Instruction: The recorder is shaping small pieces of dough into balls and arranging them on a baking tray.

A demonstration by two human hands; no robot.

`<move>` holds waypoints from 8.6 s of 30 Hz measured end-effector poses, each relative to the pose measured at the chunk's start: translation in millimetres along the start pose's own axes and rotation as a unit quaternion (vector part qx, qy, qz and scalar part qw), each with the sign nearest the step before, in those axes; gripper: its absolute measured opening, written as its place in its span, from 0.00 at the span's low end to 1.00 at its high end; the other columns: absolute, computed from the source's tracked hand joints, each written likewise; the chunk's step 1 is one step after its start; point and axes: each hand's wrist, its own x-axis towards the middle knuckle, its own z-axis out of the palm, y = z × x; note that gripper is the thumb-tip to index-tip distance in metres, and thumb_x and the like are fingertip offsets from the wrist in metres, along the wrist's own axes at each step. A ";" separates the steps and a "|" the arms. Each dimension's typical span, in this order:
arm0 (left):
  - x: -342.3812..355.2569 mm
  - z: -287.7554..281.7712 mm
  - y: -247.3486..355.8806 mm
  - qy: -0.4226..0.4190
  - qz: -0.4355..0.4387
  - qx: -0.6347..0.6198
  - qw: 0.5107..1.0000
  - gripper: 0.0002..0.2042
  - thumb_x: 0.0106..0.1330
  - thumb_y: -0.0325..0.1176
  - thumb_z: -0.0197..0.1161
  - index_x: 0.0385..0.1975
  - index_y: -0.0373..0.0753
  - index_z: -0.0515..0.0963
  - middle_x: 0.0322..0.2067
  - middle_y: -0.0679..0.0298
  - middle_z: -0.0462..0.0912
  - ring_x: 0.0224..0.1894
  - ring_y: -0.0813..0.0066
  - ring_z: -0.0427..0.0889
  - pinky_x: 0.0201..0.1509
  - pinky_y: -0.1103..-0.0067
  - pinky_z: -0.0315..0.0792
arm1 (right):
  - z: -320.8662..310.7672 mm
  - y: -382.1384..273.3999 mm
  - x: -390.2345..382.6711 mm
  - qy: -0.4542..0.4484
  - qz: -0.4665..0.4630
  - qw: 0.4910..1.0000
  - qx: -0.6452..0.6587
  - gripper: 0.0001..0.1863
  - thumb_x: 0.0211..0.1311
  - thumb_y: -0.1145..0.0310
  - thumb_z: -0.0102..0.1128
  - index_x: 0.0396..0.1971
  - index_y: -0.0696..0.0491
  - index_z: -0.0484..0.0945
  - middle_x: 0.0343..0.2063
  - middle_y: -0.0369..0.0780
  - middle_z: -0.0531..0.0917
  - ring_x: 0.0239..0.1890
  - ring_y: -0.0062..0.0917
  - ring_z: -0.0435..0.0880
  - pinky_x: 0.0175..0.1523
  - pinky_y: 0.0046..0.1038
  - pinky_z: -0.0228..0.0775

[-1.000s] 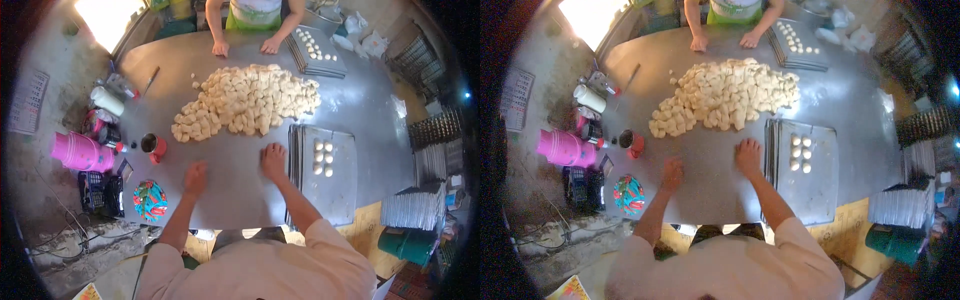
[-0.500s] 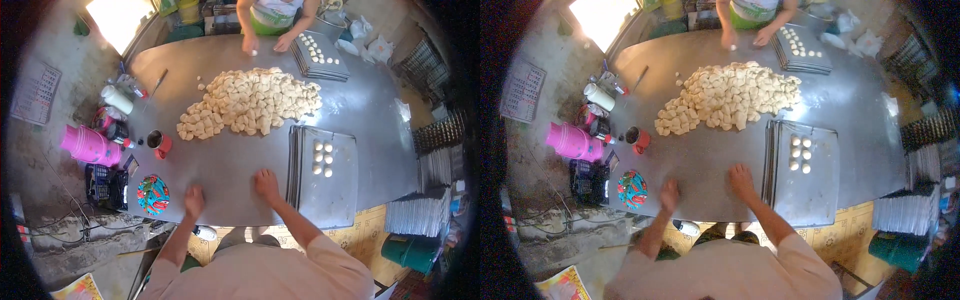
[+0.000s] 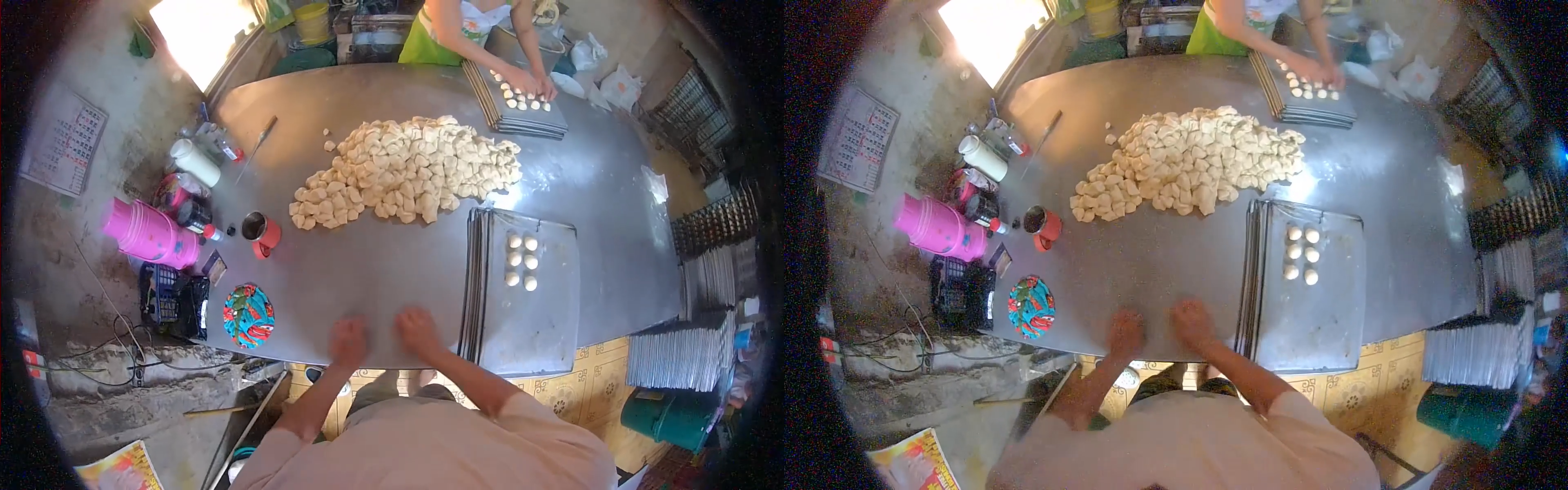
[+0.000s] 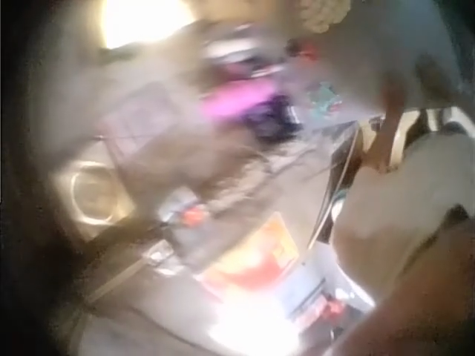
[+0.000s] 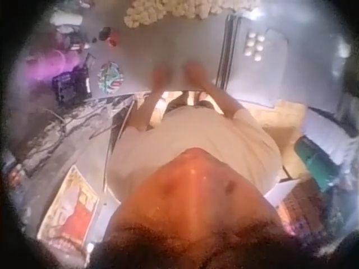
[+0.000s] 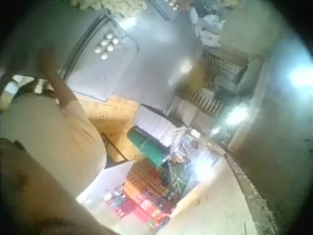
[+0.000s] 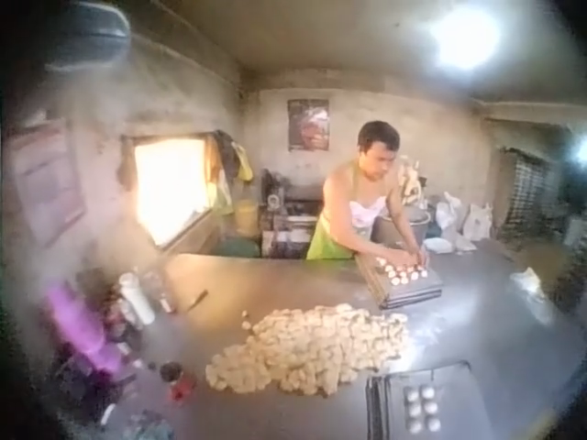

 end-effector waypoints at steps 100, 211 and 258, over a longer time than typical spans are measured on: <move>-16.7 -35.7 6.2 -0.083 -0.042 0.074 0.993 0.10 0.68 0.32 0.63 0.47 0.42 0.80 0.40 0.55 0.83 0.48 0.51 0.82 0.56 0.56 0.76 | -35.4 -26.3 -23.6 -0.071 0.090 0.993 -0.029 0.15 0.68 0.68 0.59 0.51 0.56 0.81 0.55 0.49 0.82 0.62 0.47 0.80 0.67 0.52 0.72; 17.1 -61.1 3.5 0.083 -0.042 -0.071 0.993 0.20 0.66 0.40 0.71 0.51 0.35 0.78 0.51 0.46 0.81 0.55 0.47 0.79 0.58 0.54 0.76 | 20.9 -18.4 2.2 -0.036 -0.095 0.995 0.018 0.11 0.65 0.64 0.69 0.41 0.55 0.84 0.45 0.46 0.85 0.49 0.44 0.83 0.58 0.46 0.76; 148.5 -88.4 156.8 0.219 -0.139 -0.412 0.873 0.08 0.80 0.33 0.60 0.45 0.34 0.78 0.38 0.55 0.81 0.39 0.60 0.80 0.48 0.65 0.76 | -162.3 64.1 -124.0 0.202 0.203 0.939 0.191 0.13 0.65 0.67 0.75 0.47 0.52 0.87 0.43 0.43 0.82 0.42 0.37 0.81 0.51 0.40 0.75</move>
